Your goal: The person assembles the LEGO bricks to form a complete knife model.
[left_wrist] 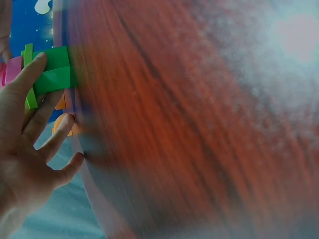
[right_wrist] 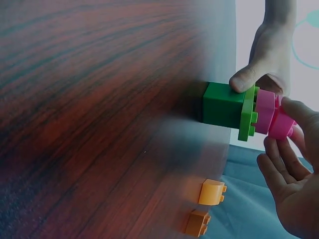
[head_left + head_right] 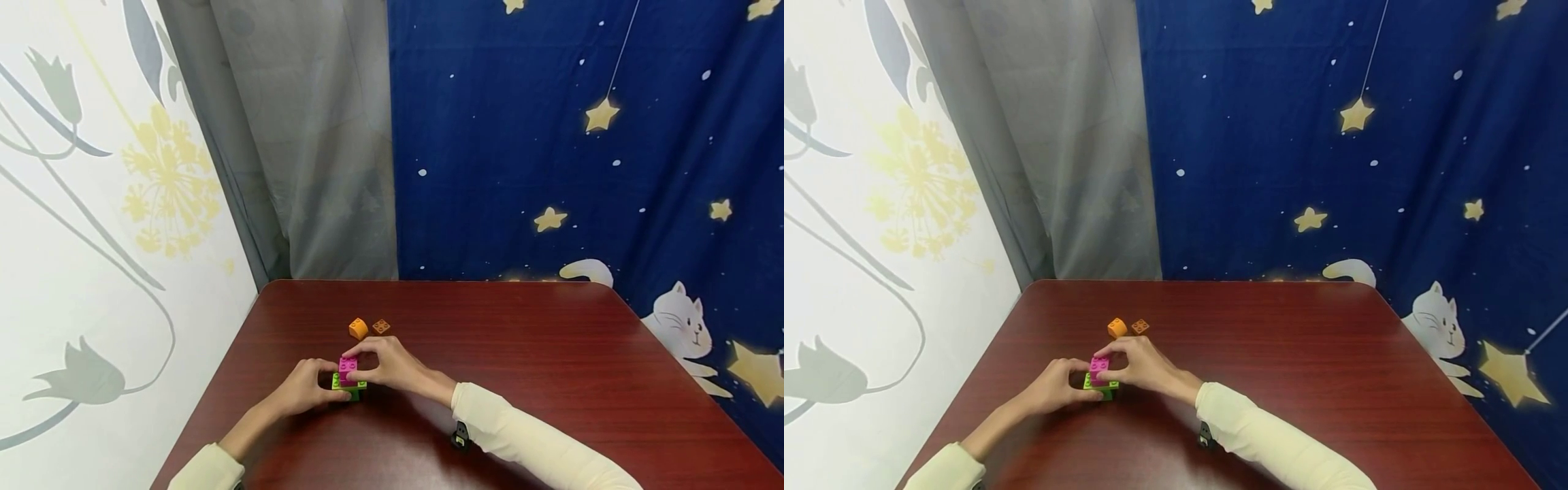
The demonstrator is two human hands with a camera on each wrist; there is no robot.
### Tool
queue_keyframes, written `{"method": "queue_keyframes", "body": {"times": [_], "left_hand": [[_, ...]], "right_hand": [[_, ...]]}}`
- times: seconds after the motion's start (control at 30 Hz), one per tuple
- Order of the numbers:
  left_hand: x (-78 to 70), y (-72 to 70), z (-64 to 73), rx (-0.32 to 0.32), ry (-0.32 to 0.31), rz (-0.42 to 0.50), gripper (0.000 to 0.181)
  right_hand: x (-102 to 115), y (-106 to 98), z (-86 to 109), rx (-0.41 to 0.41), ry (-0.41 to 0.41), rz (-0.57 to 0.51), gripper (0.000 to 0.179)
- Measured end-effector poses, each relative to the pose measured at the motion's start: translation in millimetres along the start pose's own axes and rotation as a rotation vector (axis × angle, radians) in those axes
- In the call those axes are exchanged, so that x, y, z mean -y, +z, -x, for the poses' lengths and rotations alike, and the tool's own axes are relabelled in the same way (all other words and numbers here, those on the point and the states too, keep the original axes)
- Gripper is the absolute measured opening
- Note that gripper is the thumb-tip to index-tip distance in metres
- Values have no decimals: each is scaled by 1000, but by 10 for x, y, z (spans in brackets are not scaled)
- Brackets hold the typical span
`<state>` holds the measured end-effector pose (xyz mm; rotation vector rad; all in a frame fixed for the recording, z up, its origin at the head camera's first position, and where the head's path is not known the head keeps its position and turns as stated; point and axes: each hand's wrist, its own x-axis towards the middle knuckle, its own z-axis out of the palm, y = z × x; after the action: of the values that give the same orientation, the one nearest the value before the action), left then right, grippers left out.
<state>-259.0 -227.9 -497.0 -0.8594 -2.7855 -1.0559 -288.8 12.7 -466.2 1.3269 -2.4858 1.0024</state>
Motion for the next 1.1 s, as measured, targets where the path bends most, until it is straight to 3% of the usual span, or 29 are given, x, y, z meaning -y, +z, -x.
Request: {"method": "queue_keyframes", "body": {"times": [0.23, 0.6, 1.1], "left_hand": [[-7, 3, -17, 5, -30, -7, 31], [11, 10, -14, 7, 4, -7, 32], [0, -1, -9, 1, 12, -3, 34]], "right_hand": [[-5, 11, 15, -3, 33, -41, 36], [29, -12, 8, 30, -33, -2, 36], [0, 51, 59, 6, -30, -7, 39]]}}
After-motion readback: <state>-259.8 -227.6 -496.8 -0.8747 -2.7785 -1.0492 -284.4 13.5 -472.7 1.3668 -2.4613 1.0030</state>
